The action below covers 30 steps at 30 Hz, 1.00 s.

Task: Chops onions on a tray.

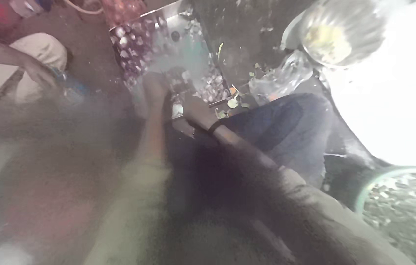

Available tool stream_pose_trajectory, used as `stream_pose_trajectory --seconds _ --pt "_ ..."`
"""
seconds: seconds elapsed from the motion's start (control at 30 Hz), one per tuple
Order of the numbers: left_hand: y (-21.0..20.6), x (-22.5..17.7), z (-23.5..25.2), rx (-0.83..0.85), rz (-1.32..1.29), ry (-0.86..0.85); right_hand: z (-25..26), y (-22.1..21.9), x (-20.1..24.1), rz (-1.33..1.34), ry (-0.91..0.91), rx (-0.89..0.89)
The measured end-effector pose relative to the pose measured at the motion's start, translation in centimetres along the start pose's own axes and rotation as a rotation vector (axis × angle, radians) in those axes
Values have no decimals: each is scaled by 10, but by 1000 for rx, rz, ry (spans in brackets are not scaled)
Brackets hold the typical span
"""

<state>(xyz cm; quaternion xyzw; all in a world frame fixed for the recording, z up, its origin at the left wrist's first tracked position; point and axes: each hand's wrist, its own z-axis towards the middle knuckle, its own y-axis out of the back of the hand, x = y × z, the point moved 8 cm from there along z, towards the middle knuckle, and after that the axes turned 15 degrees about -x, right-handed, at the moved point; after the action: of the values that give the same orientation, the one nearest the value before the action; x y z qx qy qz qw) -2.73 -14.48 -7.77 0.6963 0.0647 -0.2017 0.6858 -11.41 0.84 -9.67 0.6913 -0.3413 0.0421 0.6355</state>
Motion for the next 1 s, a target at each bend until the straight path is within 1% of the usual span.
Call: stream_pose_trajectory --seconds 0.07,0.13,0.23,0.3,0.33,0.43,0.47,0.53,0.67,0.83,0.93,1.0 --pt "0 0 2 2 3 -7 0 -2 0 -86 8 72" --pt "-1 2 3 -19 -23 -18 -4 -3 1 -102 -5 102" --pt "-3 10 5 -54 -63 19 -7 -8 1 -66 -28 104" --pt "-5 12 5 -41 -76 65 -11 -11 -4 -13 0 18" --pt "-5 12 5 -38 -69 74 -10 -11 -5 -27 10 15" --pt "-4 7 0 -29 9 77 9 -16 0 -111 -15 150" --pt "0 4 -6 -24 20 94 15 -18 1 -111 -32 162" --pt "10 1 -8 -62 -13 97 23 -16 8 -81 -21 110" --pt "19 6 -30 -54 -78 114 16 0 18 -71 -19 151" --pt "12 8 -26 -71 -87 106 -6 3 -1 -84 -74 113" --pt "10 2 -20 -71 -83 61 -6 2 -3 -92 -92 114" --pt "12 3 -19 -75 -74 57 -2 -4 1 -81 -60 125"
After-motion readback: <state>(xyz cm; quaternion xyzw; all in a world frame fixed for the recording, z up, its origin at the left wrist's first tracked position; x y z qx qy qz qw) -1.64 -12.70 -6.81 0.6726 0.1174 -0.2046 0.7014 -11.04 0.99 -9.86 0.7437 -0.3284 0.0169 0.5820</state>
